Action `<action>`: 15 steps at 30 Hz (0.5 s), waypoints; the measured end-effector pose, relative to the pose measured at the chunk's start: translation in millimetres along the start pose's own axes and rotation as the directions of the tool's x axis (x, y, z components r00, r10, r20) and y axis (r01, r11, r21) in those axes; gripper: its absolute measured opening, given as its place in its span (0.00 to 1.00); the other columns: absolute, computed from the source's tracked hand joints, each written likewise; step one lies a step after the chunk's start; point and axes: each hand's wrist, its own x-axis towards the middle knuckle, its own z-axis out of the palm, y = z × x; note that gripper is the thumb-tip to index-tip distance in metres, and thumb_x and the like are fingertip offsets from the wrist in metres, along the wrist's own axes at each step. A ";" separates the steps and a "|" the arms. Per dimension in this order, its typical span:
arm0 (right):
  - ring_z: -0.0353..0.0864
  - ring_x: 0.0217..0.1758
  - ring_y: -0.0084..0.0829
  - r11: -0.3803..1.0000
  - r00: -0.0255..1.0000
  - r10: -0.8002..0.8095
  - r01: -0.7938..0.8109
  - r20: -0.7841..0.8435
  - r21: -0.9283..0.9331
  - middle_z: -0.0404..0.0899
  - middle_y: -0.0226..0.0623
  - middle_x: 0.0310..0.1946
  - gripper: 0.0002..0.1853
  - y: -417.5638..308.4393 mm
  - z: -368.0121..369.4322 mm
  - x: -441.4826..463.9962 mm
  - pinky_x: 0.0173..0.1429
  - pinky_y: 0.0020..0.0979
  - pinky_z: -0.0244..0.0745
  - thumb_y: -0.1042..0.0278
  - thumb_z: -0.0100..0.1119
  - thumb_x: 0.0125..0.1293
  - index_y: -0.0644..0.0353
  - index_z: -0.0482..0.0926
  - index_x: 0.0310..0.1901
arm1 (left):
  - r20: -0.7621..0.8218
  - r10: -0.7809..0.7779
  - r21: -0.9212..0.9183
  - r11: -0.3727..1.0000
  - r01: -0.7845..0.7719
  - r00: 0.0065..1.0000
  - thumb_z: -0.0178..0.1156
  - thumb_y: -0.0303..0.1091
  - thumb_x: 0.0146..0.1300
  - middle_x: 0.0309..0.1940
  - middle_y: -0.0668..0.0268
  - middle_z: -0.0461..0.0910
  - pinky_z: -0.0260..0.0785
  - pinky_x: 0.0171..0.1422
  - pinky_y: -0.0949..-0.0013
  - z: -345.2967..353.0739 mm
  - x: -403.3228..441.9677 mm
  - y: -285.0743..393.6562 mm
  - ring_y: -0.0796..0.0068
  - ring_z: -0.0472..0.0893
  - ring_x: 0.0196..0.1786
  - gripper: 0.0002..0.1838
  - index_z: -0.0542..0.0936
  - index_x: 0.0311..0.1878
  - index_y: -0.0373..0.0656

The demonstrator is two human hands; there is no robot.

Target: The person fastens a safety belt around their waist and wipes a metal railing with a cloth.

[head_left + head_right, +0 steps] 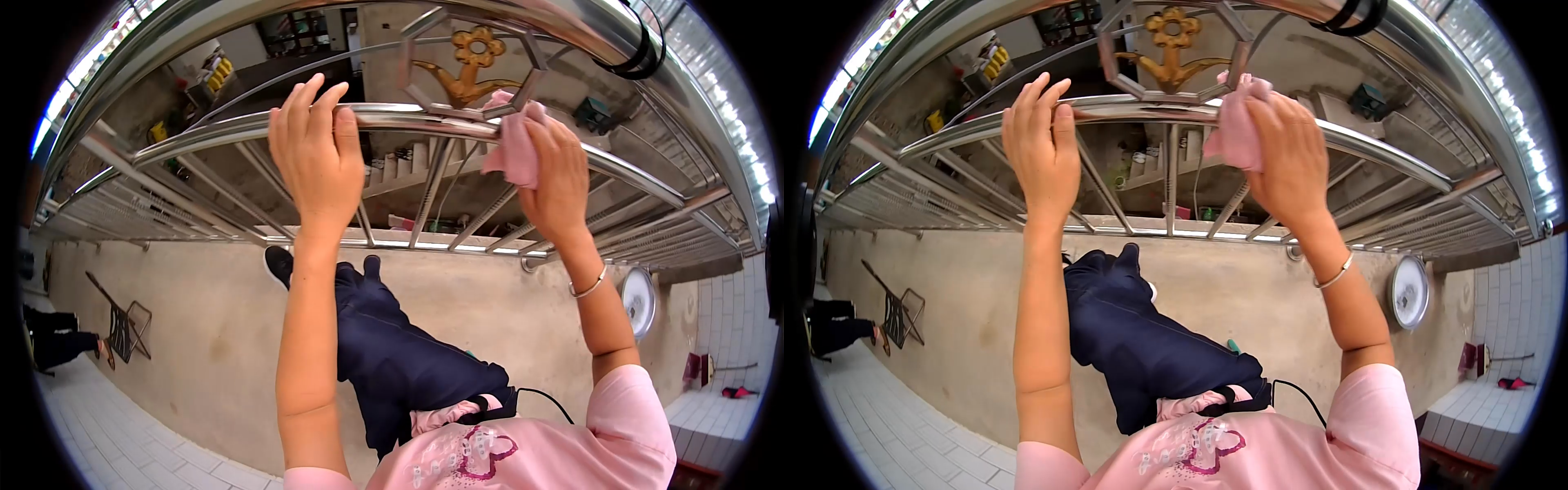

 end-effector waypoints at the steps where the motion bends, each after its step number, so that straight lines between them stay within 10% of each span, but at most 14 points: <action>1: 0.73 0.64 0.50 1.000 0.999 0.011 -0.010 -0.032 0.017 0.76 0.46 0.60 0.28 23.4 -6.4 -9.4 0.67 0.47 0.66 0.67 0.63 0.60 0.59 0.72 0.64 | 0.039 -0.003 0.078 0.997 0.000 0.999 0.50 0.40 0.75 0.60 0.67 0.78 0.48 0.79 0.49 4.2 -0.8 -2.5 0.62 0.70 0.69 0.13 0.81 0.54 0.52; 8: 0.81 0.57 0.49 0.883 0.895 0.425 -0.442 -0.135 -0.156 0.83 0.45 0.51 0.18 177.3 -96.8 -112.8 0.62 0.43 0.71 0.59 0.50 0.74 0.61 0.80 0.56 | 0.041 0.051 0.090 0.994 -0.055 0.998 0.46 0.44 0.78 0.54 0.72 0.78 0.44 0.80 0.51 9.4 -7.2 -9.0 0.66 0.71 0.67 0.14 0.79 0.53 0.55; 13: 0.77 0.63 0.46 0.817 0.888 0.283 -0.421 -0.363 -0.394 0.82 0.46 0.55 0.16 188.9 -91.0 -140.6 0.70 0.45 0.65 0.64 0.55 0.72 0.60 0.81 0.56 | -0.024 0.041 0.115 0.993 -0.038 0.999 0.44 0.43 0.79 0.55 0.71 0.77 0.43 0.80 0.50 17.3 -11.1 -6.4 0.65 0.70 0.67 0.14 0.79 0.53 0.54; 15: 0.76 0.65 0.46 0.899 0.893 0.304 -0.384 -0.332 -0.210 0.81 0.46 0.56 0.16 142.9 -72.2 -101.1 0.72 0.45 0.63 0.65 0.56 0.71 0.59 0.81 0.56 | -0.024 0.018 0.110 0.994 -0.015 1.000 0.44 0.42 0.79 0.56 0.70 0.77 0.44 0.80 0.49 17.5 -11.1 -3.3 0.64 0.69 0.68 0.14 0.79 0.54 0.54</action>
